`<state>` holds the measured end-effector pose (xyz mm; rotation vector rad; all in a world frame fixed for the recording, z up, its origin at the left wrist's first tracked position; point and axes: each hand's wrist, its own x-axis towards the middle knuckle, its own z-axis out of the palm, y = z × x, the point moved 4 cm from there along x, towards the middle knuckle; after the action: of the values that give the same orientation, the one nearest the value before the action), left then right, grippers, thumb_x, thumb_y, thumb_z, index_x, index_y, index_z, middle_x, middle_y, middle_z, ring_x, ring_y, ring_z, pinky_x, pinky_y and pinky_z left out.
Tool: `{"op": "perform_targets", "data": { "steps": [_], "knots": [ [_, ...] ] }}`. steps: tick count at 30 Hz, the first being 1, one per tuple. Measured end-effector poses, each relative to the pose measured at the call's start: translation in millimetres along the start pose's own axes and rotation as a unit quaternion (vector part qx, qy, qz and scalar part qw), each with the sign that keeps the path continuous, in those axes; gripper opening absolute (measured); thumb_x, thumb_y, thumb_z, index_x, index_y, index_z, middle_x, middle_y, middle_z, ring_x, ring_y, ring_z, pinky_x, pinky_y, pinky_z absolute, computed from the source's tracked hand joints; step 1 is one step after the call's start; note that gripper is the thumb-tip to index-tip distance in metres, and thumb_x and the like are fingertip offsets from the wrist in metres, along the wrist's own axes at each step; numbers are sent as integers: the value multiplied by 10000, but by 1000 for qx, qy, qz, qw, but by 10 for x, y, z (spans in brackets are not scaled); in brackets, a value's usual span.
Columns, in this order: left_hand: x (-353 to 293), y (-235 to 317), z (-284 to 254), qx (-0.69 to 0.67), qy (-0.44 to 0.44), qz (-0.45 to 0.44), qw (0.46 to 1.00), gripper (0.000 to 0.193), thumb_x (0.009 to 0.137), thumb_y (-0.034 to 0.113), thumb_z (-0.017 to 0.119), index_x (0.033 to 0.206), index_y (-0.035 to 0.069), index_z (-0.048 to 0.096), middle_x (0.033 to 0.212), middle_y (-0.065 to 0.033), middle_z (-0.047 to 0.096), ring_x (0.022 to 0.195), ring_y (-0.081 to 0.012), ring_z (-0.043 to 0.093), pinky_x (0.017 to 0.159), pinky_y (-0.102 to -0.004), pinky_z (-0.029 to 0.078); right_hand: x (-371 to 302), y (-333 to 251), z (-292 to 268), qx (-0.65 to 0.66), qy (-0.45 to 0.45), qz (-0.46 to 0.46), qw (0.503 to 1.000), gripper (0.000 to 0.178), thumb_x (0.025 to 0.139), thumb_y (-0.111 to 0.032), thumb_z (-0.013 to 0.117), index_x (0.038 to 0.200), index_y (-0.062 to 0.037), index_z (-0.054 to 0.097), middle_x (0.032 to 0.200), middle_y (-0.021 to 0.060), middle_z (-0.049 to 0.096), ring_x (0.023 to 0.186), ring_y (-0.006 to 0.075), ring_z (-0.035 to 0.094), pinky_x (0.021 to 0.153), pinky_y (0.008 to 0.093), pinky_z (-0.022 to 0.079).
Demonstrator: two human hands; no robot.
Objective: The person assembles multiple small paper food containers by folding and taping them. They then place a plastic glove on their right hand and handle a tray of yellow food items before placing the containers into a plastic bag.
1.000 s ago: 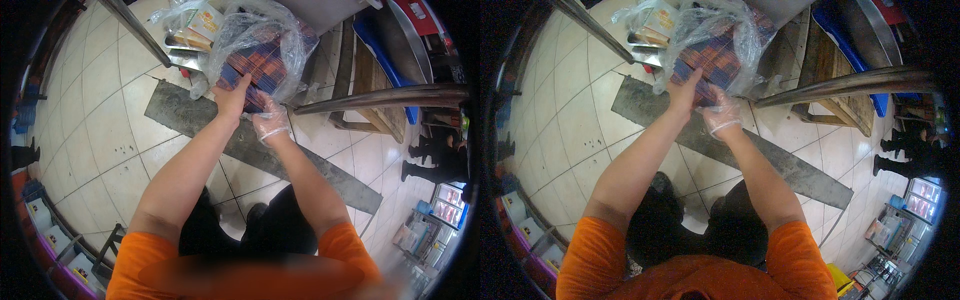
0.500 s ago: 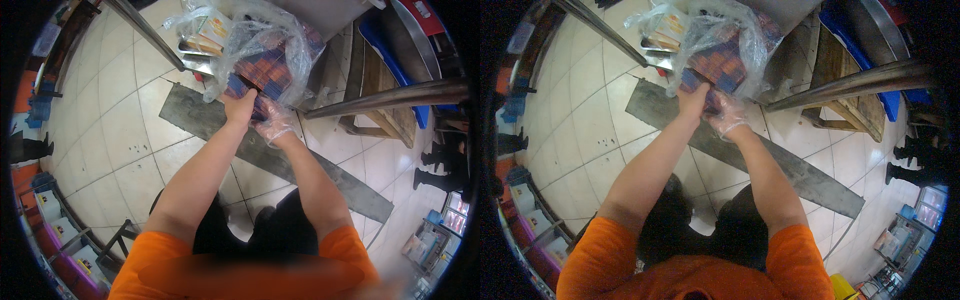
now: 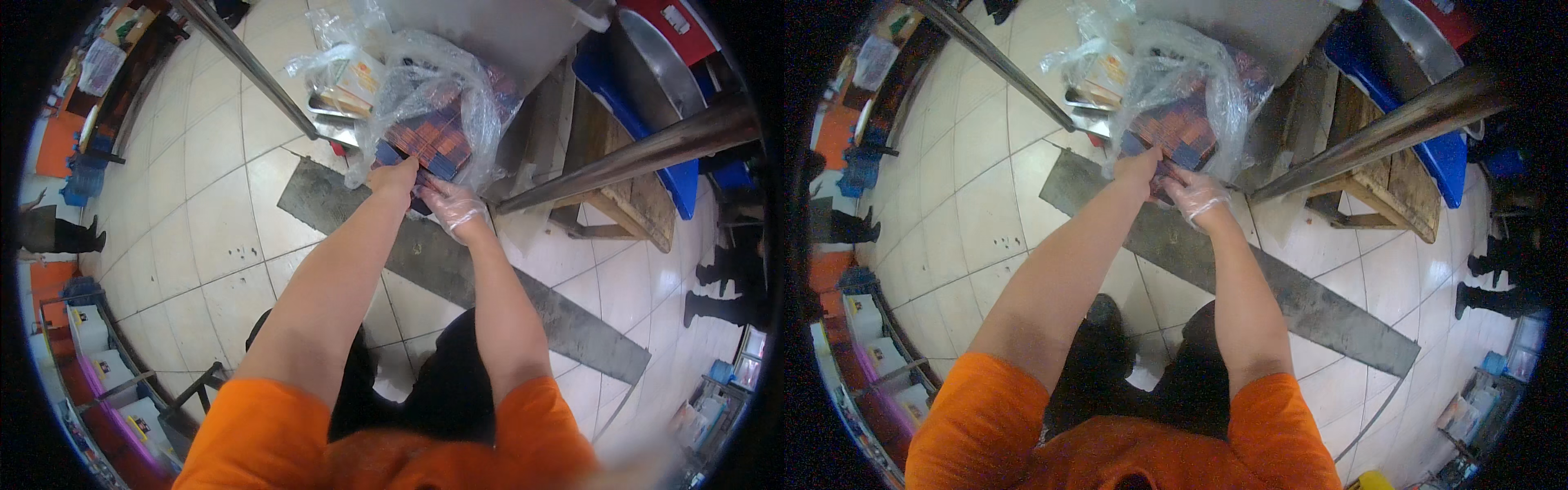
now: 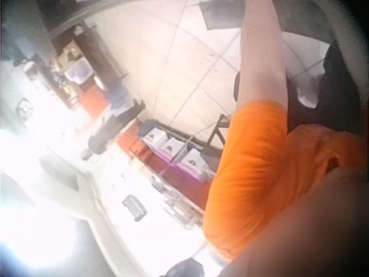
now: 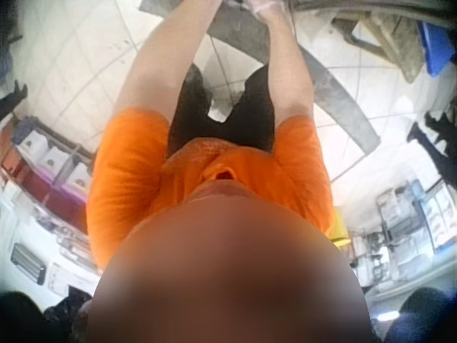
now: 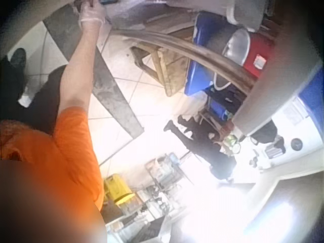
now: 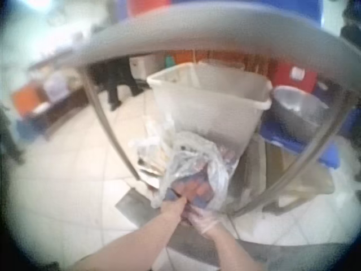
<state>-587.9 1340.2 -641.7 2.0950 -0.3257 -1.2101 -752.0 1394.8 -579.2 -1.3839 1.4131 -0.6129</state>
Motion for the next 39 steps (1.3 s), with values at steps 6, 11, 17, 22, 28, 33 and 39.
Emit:
{"op": "perform_targets", "data": {
  "steps": [6, 11, 17, 22, 28, 33, 39],
  "knots": [
    [-520, 383, -336, -24, -105, 24, 994, 795, 747, 216, 818, 1357, -137, 451, 1274, -282, 630, 1038, -402, 710, 820, -594, 603, 174, 322, -107, -26, 104, 123, 987, 943, 933, -820, 399, 1203, 21, 729, 1225, 321, 679, 1230, 453, 617, 1054, 474, 448],
    [-646, 614, -409, -7, -115, 3, 993, 566, 739, 189, 787, 1203, -78, 603, 1137, -256, 678, 960, -411, 721, 778, -652, 592, 320, 557, -25, -51, 128, 154, 978, 1052, 914, -867, 344, 1198, 78, 707, 1231, 352, 658, 1241, 488, 594, 1054, 487, 444],
    [-566, 639, -576, -13, -146, 15, 989, 444, 742, 175, 768, 1102, -58, 651, 1041, -208, 685, 869, -380, 720, 742, -652, 587, 332, 404, 84, -61, 111, 159, 979, 1025, 936, -851, 311, 1251, 47, 690, 1270, 350, 639, 1256, 490, 582, 1064, 500, 437],
    [-494, 505, -161, -5, 91, -33, 995, 944, 789, 363, 803, 1464, -49, 287, 1439, -326, 492, 1334, -450, 519, 1122, -459, 455, 287, 238, 147, -48, 76, 180, 979, 953, 959, -821, 302, 1345, -27, 660, 1367, 314, 606, 1318, 477, 539, 1107, 497, 410],
    [-363, 182, -67, -4, 72, 63, 995, 904, 822, 393, 754, 1428, -63, 261, 1387, -367, 500, 1246, -479, 578, 1100, -490, 459, 232, 274, 157, -46, 50, 179, 981, 966, 949, -834, 297, 1391, -45, 636, 1438, 305, 559, 1370, 460, 502, 1153, 486, 371],
    [-329, -9, -351, -5, -11, 106, 994, 873, 808, 310, 786, 1411, -59, 273, 1342, -319, 526, 1146, -447, 644, 875, -580, 583, 178, 300, 120, -30, 103, 179, 978, 986, 913, -858, 374, 1285, -5, 697, 1308, 303, 650, 1289, 434, 582, 1079, 455, 435],
    [-347, 177, -514, -95, -79, 88, 988, 853, 790, 271, 816, 1401, -47, 312, 1282, -260, 560, 1077, -416, 675, 685, -607, 618, 190, 244, 93, -14, 125, 198, 972, 1049, 876, -893, 388, 1303, 19, 680, 1349, 312, 628, 1315, 402, 579, 1093, 426, 425]
  ]
}}
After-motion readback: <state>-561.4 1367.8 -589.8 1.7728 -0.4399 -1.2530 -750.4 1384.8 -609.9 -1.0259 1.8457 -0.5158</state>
